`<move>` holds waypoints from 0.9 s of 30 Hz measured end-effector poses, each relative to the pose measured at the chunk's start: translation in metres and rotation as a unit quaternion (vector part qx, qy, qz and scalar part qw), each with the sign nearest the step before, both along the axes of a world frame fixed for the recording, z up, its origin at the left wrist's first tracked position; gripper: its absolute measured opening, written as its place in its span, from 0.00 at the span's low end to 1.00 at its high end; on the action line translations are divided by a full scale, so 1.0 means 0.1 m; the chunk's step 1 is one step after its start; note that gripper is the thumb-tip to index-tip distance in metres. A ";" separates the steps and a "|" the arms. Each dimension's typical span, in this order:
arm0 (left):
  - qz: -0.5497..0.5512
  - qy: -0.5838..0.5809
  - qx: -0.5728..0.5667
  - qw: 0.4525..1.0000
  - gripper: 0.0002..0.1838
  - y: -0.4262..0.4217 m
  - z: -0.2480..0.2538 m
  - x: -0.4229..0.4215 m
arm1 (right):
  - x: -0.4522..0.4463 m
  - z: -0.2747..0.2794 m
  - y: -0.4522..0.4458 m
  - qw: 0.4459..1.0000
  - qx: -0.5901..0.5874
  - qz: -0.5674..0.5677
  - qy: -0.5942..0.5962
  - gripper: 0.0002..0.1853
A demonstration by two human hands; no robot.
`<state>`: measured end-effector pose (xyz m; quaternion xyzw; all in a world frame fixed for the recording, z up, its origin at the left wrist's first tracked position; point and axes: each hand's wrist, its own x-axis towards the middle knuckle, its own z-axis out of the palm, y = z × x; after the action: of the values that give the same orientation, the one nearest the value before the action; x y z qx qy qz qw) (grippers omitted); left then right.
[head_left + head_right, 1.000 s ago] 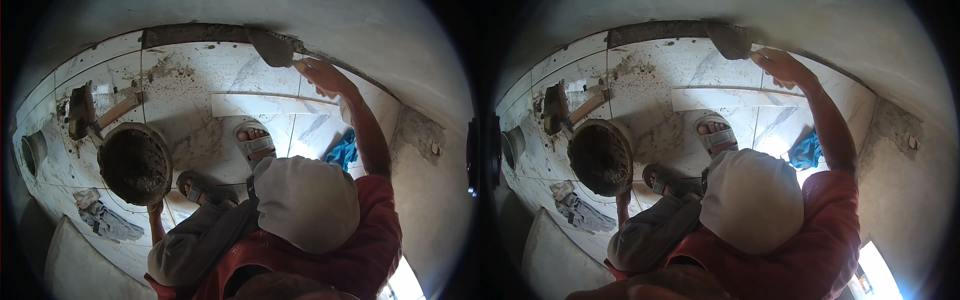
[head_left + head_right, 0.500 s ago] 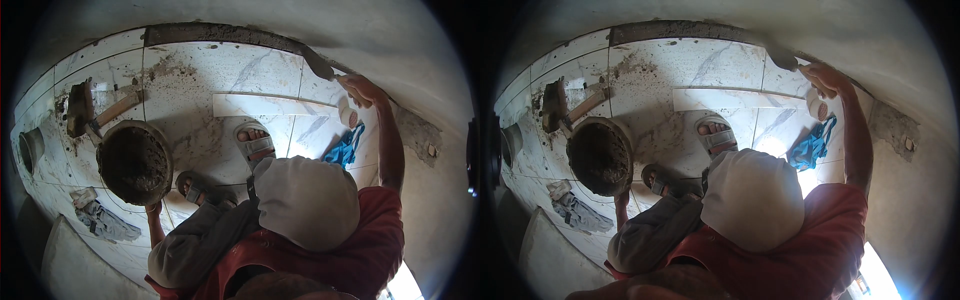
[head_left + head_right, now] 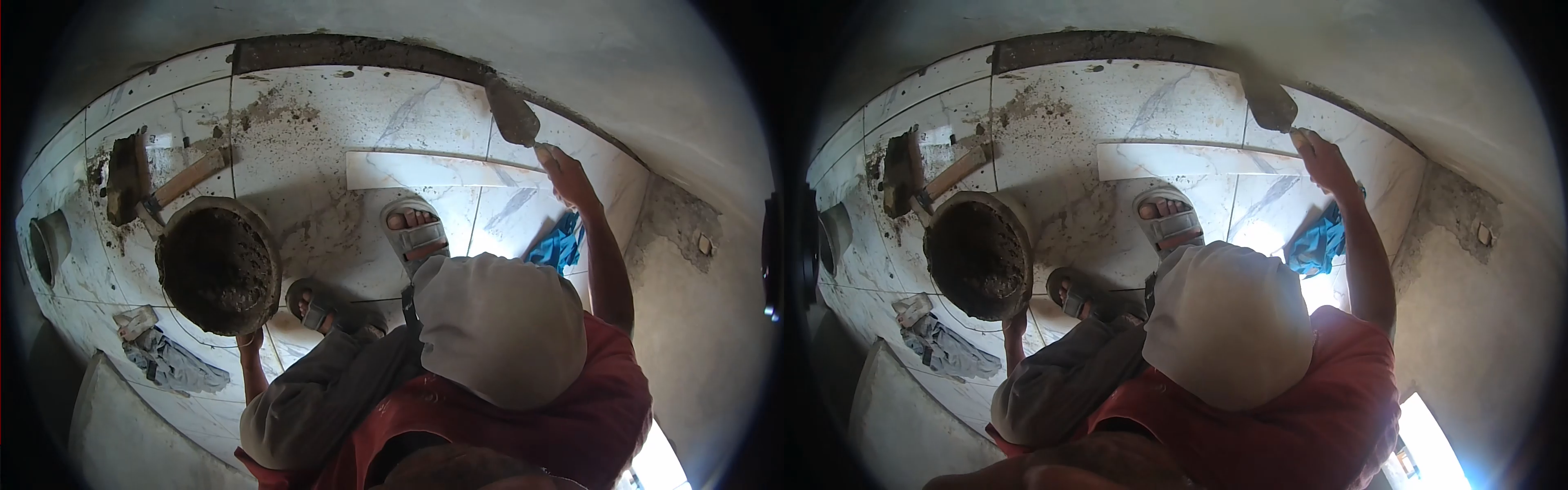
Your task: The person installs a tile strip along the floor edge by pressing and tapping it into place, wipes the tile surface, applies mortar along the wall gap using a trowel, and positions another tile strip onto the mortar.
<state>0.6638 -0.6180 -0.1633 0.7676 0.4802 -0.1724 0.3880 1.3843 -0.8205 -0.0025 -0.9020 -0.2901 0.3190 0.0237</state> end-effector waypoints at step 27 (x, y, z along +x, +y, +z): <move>0.036 -0.005 0.006 0.999 0.19 0.00 -0.04 0.01 | 0.34 0.28 1.19 0.865 -0.140 0.403 -0.266 0.20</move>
<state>0.6648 -0.6184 -0.1675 0.7530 0.5064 -0.1514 0.3919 1.4180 -0.7013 0.0257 -0.7510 -0.5760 0.0864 -0.3111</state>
